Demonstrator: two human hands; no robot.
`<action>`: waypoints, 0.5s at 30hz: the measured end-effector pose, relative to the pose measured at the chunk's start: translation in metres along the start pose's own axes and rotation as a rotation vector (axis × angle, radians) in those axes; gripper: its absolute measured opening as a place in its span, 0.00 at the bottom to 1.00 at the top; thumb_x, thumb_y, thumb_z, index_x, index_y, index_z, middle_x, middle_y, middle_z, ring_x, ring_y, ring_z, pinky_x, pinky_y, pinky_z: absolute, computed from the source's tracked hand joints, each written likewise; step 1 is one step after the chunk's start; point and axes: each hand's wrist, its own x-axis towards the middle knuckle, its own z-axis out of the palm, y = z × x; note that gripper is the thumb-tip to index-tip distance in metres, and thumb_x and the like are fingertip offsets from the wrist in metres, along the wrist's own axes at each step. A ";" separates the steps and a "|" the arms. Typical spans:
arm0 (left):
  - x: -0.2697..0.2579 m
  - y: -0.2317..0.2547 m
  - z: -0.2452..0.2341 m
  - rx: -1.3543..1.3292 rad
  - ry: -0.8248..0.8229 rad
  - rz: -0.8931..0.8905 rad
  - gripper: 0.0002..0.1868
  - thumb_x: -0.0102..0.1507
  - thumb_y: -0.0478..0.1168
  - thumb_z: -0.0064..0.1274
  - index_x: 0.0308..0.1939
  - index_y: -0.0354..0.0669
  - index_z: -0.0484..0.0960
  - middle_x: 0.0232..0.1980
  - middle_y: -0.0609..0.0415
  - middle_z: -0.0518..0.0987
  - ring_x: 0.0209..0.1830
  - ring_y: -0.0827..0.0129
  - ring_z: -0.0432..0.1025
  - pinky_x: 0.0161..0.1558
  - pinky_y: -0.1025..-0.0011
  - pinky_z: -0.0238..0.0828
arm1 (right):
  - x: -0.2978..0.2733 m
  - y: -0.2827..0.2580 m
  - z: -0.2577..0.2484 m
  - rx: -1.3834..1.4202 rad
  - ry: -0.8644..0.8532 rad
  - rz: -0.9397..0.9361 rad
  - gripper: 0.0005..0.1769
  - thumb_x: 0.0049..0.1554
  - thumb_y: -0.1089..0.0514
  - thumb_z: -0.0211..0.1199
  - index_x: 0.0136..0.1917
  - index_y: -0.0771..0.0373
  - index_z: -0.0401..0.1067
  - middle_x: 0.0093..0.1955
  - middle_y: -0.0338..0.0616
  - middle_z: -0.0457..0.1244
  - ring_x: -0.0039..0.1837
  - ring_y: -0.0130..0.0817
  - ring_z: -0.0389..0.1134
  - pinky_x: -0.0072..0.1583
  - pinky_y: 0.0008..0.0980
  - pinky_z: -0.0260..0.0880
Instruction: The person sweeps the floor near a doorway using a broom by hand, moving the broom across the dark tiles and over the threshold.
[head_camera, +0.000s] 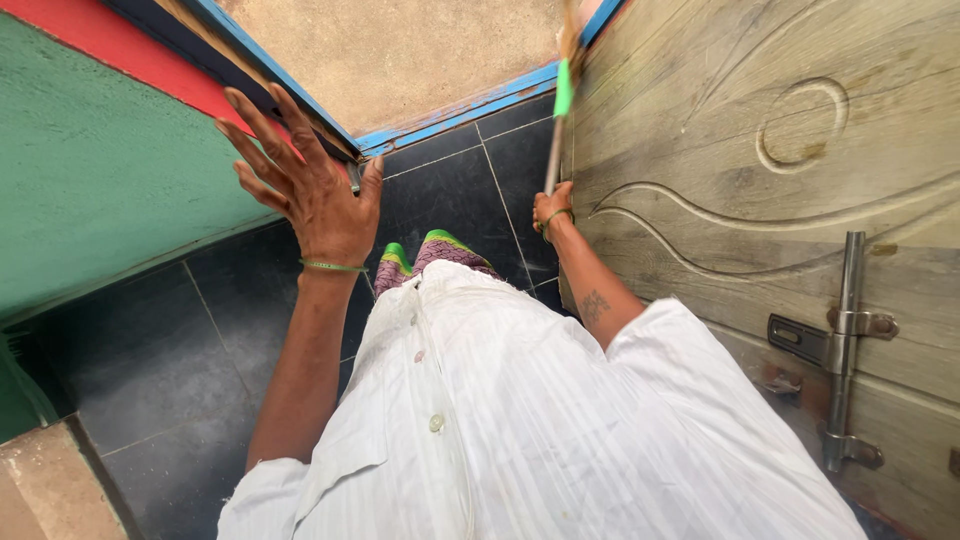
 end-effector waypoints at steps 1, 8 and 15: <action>-0.001 0.001 0.001 0.001 0.001 -0.003 0.64 0.66 0.66 0.61 0.84 0.51 0.27 0.83 0.44 0.20 0.82 0.44 0.15 0.81 0.31 0.26 | 0.004 -0.004 0.004 0.038 -0.046 0.065 0.28 0.60 0.66 0.51 0.68 0.50 0.45 0.31 0.43 0.57 0.25 0.29 0.55 0.25 0.31 0.53; -0.006 0.002 -0.006 -0.040 -0.147 -0.078 0.62 0.68 0.63 0.65 0.87 0.54 0.32 0.86 0.42 0.22 0.85 0.40 0.17 0.79 0.30 0.27 | -0.019 -0.011 -0.011 -0.038 -0.414 0.094 0.26 0.58 0.68 0.56 0.68 0.56 0.57 0.33 0.43 0.62 0.28 0.24 0.59 0.27 0.27 0.58; -0.007 -0.007 -0.007 -0.077 -0.171 -0.125 0.61 0.67 0.62 0.65 0.88 0.53 0.35 0.86 0.40 0.23 0.85 0.39 0.17 0.79 0.30 0.29 | -0.038 -0.014 -0.014 -0.066 -0.305 -0.184 0.35 0.56 0.67 0.57 0.75 0.55 0.56 0.33 0.42 0.62 0.28 0.25 0.60 0.27 0.28 0.61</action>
